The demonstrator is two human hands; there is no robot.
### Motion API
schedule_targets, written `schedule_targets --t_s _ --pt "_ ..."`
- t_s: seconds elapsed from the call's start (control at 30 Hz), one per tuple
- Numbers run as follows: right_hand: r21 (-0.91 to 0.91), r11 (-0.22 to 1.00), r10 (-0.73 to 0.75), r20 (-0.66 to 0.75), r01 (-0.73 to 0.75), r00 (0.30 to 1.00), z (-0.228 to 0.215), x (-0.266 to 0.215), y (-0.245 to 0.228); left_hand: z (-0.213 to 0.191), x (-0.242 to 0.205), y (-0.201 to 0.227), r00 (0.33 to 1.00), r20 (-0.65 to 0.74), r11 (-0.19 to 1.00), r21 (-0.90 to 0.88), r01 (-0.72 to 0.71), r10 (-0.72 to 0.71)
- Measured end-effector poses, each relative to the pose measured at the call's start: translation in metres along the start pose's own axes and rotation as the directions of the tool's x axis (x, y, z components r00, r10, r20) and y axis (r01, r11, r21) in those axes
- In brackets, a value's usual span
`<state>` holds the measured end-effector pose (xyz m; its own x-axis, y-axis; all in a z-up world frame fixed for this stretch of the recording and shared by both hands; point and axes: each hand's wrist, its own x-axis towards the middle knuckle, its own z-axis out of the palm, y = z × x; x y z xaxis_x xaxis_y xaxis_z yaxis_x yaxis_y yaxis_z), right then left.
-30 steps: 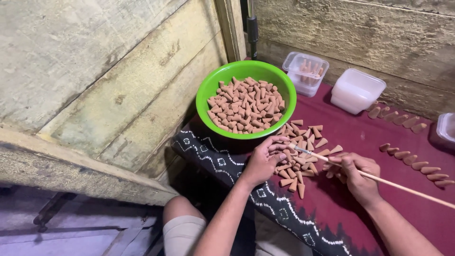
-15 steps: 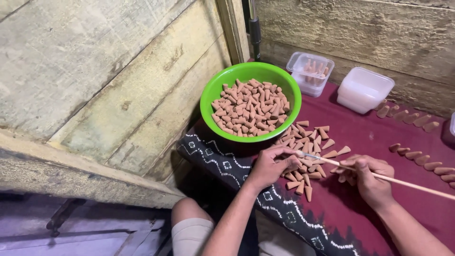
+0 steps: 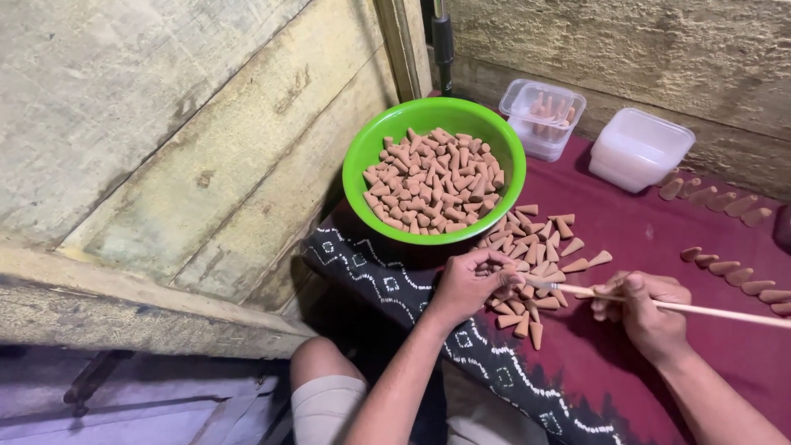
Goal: Cleaning and organizing incense cones by using a thin stick to clear the base of each cone.
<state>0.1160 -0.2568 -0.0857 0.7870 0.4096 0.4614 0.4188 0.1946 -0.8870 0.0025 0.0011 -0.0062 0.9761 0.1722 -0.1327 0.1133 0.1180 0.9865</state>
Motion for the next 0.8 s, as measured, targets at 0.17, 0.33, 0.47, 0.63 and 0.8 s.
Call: schedule_targets --t_s 0.17,0.33,0.47,0.63,0.8 --pt "0.028 0.999 -0.029 0.086 0.026 0.996 0.006 0.004 -0.008 0.001 0.000 0.000 0.999 -0.036 0.999 0.020 -0.037 0.038" --pt "-0.001 1.000 -0.030 -0.006 0.030 1.000 0.009 0.004 -0.010 0.002 -0.001 0.002 0.999 -0.039 1.000 -0.007 -0.014 0.014" --pt "-0.046 0.998 -0.032 0.053 0.035 0.998 0.008 0.005 -0.014 0.002 -0.002 0.008 0.998 -0.048 0.997 0.057 0.045 -0.043" --pt "-0.089 0.994 -0.064 -0.007 0.063 0.998 0.010 0.006 -0.015 0.000 0.002 0.001 0.999 -0.007 0.983 0.175 -0.050 0.052" --pt "-0.132 0.991 -0.007 0.007 0.008 1.000 -0.002 0.001 0.001 0.002 0.000 0.007 0.999 -0.008 0.980 0.196 0.046 -0.045"
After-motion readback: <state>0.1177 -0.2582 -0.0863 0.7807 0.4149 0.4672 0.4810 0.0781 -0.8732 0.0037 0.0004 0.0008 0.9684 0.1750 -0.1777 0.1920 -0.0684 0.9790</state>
